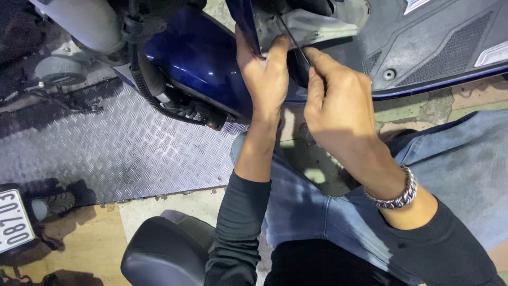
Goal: The person uses a screwdriver to remove screws from the side panel of a blue scooter. They detach the panel and place it on the floor, then proceed to remove screws from the floor mat area.
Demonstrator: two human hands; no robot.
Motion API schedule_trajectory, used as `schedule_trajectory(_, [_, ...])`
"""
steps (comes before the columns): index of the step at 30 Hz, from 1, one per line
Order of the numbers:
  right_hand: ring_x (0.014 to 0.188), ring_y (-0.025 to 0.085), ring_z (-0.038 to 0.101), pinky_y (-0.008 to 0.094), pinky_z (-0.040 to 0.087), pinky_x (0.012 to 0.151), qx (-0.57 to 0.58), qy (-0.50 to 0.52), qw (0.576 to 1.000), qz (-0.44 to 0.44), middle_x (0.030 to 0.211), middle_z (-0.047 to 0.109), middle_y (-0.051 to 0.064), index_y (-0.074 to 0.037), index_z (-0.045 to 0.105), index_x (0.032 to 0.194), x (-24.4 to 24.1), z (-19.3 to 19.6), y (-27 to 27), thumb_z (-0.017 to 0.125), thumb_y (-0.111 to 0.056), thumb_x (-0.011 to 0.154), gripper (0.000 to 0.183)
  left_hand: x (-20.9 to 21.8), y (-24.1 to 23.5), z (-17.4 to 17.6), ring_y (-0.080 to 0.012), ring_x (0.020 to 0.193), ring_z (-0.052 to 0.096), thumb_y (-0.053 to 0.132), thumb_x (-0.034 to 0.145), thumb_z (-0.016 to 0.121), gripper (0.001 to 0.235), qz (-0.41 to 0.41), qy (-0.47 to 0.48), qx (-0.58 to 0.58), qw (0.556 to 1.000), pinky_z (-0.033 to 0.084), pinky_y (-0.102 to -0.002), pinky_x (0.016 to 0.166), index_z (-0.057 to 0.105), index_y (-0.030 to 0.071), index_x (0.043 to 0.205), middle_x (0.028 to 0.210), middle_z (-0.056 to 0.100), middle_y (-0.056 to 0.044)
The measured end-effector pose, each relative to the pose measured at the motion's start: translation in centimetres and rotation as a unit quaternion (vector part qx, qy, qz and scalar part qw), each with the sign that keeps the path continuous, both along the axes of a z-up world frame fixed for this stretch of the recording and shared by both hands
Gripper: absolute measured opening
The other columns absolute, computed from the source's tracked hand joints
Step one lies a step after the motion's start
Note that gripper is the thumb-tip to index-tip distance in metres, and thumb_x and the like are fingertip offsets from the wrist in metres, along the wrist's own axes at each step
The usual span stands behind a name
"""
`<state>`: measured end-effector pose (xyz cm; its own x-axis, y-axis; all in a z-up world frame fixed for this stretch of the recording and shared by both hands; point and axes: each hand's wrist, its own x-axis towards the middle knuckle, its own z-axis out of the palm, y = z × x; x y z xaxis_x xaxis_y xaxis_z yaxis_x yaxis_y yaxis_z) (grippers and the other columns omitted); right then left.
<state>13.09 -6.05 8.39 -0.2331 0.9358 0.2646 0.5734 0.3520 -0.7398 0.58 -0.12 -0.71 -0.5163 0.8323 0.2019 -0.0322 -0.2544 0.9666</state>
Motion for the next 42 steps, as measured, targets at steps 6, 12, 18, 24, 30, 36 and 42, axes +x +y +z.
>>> schedule_trajectory(6, [0.121,0.04,0.065,0.041,0.048,0.106,-0.009,0.02,1.0,0.001,0.129,0.068,0.026,0.01,0.062,0.134,0.1,-0.1,0.2,0.047,0.0,0.099,0.04,0.0,-0.3,0.9,-0.0199,0.102,0.067,0.005,0.081,0.067,0.042,-0.009,-0.015,0.006,1.0,0.053,-0.034,0.098,0.058,0.008,0.122,0.111,0.07,-0.009])
schedule_trajectory(12, [0.113,0.044,0.065,0.044,0.048,0.1,-0.029,-0.015,0.999,0.007,0.127,0.069,0.025,0.006,0.061,0.138,0.2,0.6,0.4,0.047,-0.001,0.097,0.044,0.0,-0.3,0.6,-0.0195,0.1,0.068,0.009,0.081,0.069,0.04,0.005,0.013,0.001,1.0,0.055,-0.034,0.095,0.06,0.009,0.12,0.108,0.071,-0.009])
schedule_trajectory(18, [0.11,0.044,0.065,0.044,0.049,0.099,-0.059,-0.012,0.998,0.003,0.124,0.07,0.025,0.005,0.06,0.138,0.1,1.1,0.5,0.046,-0.001,0.095,0.046,0.3,-0.4,1.0,-0.0189,0.1,0.067,0.007,0.081,0.067,0.042,0.004,-0.004,0.004,1.0,0.054,-0.034,0.095,0.06,0.008,0.122,0.108,0.07,-0.008])
schedule_trajectory(24, [0.097,0.049,0.065,0.05,0.049,0.088,-0.042,-0.032,0.999,-0.005,0.115,0.072,0.027,0.002,0.062,0.139,0.0,0.6,0.4,0.047,-0.003,0.096,0.046,0.4,-0.3,0.4,-0.0213,0.106,0.067,0.005,0.082,0.067,0.046,0.004,-0.015,0.012,1.0,0.053,-0.035,0.102,0.059,0.008,0.128,0.116,0.07,-0.01])
schedule_trajectory(30, [0.121,0.038,0.063,0.038,0.043,0.111,-0.096,-0.003,0.995,0.01,0.13,0.066,0.025,0.009,0.06,0.135,0.5,2.3,1.4,0.046,0.002,0.094,0.043,0.5,-0.5,1.4,-0.0209,0.104,0.067,0.006,0.081,0.066,0.042,0.017,0.006,0.002,1.0,0.054,-0.034,0.1,0.06,0.008,0.123,0.111,0.07,-0.008])
schedule_trajectory(36, [0.124,0.032,0.062,0.038,0.043,0.106,-0.149,-0.064,0.979,0.124,0.129,0.068,0.017,0.003,0.069,0.129,3.8,3.3,5.9,0.05,0.001,0.089,0.043,1.2,-0.6,1.8,-0.0201,0.102,0.068,0.009,0.079,0.067,0.047,0.054,-0.007,-0.053,0.997,0.054,-0.034,0.098,0.061,0.005,0.125,0.112,0.072,-0.01])
schedule_trajectory(42, [0.056,0.012,0.046,0.032,0.039,0.055,-0.24,-0.114,0.954,0.136,0.069,0.071,0.0,-0.009,0.072,0.134,4.3,3.2,7.4,0.051,-0.008,0.093,0.046,1.8,-0.8,2.7,-0.0241,0.104,0.066,0.005,0.081,0.062,0.042,0.063,-0.004,-0.026,0.998,0.053,-0.036,0.099,0.06,0.004,0.124,0.113,0.069,-0.013])
